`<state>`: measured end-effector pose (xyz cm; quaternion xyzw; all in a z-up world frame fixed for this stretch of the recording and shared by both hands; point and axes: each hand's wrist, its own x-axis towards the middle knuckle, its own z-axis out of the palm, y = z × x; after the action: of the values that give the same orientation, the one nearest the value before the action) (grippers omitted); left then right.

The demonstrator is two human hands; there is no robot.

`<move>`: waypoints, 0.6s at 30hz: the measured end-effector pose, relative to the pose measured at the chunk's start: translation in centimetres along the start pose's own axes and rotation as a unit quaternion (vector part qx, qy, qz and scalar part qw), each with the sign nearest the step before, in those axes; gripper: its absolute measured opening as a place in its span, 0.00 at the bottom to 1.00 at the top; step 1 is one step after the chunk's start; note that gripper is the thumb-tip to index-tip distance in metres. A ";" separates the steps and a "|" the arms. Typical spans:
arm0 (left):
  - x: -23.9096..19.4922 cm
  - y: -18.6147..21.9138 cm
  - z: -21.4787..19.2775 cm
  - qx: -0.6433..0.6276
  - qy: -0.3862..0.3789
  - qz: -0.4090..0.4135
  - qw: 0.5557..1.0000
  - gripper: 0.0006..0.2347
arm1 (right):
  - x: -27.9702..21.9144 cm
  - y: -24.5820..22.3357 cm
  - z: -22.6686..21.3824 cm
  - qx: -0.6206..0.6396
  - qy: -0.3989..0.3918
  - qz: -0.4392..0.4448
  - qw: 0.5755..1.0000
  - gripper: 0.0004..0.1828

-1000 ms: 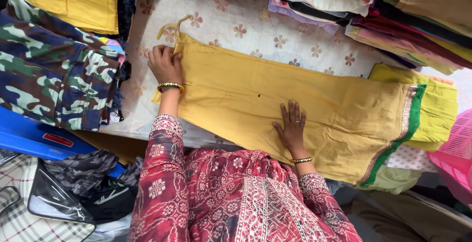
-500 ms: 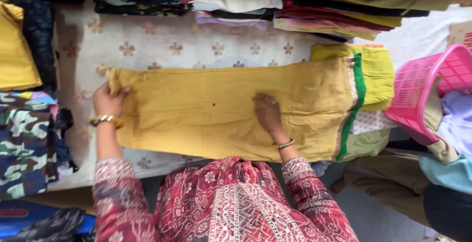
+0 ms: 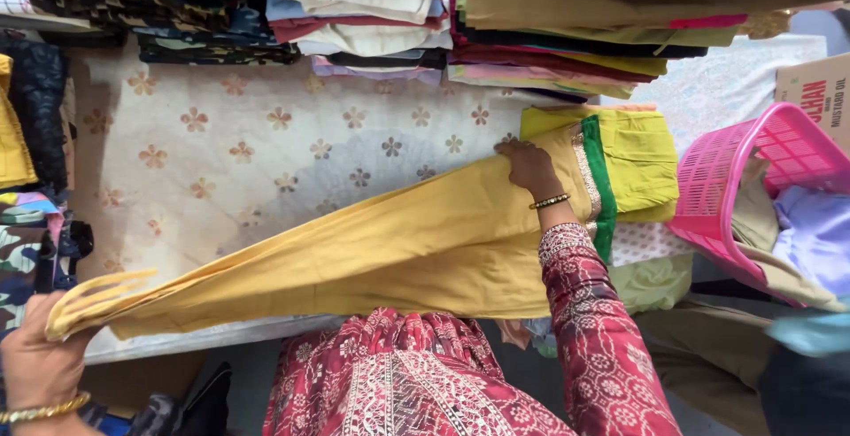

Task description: Fold various pieces of clothing on a table and stack them neatly.

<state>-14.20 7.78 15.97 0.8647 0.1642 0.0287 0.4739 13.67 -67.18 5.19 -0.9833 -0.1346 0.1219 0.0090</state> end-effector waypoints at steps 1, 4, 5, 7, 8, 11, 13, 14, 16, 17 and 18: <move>-0.8 0.0 -0.3 0.031 0.013 0.005 0.999 0.12 | 0.1 1.1 0.6 -0.010 -0.002 -0.021 1.000 0.33; -1.6 -0.8 -0.6 0.003 0.051 0.007 0.999 0.11 | -0.3 7.7 2.9 -0.066 -0.050 -0.009 0.997 0.21; -1.7 -1.6 -0.6 0.007 0.052 0.009 0.999 0.11 | -1.1 10.0 2.6 -0.061 -0.049 -0.010 0.997 0.21; -1.8 -3.3 -0.7 -0.081 0.084 -0.001 0.993 0.08 | -2.6 14.5 1.9 -0.140 -0.064 0.084 0.985 0.13; -1.3 -2.6 -0.5 -0.078 0.084 0.000 0.993 0.08 | -3.8 14.9 -1.1 -0.137 -0.064 0.083 0.985 0.13; 0.6 -1.6 0.0 -0.083 0.104 -0.002 0.991 0.08 | -7.6 16.1 -9.5 -0.098 -0.139 0.221 0.960 0.26; 2.8 -2.0 0.2 -0.051 0.127 0.003 0.991 0.10 | -9.6 16.9 -14.1 -0.092 -0.125 0.295 0.943 0.19; 4.1 -1.7 0.9 -0.049 0.130 0.004 0.990 0.10 | -11.1 17.9 -14.9 -0.090 -0.124 0.292 0.944 0.19; 6.8 -1.2 2.0 -0.145 0.139 0.054 0.978 0.09 | -13.8 19.8 -16.4 0.043 0.087 0.283 0.954 0.10; 9.8 -0.5 2.3 -0.142 0.142 0.057 0.978 0.09 | -13.8 20.0 -17.3 0.048 0.090 0.281 0.954 0.10; 12.8 0.3 2.6 -0.315 0.167 -0.014 0.934 0.10 | -13.9 20.2 -18.3 -0.001 0.199 0.243 0.949 0.11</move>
<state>-1.48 9.51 13.42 0.6511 0.2357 0.2167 0.6881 10.42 -90.10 25.22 -0.9905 0.1130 -0.0783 0.0044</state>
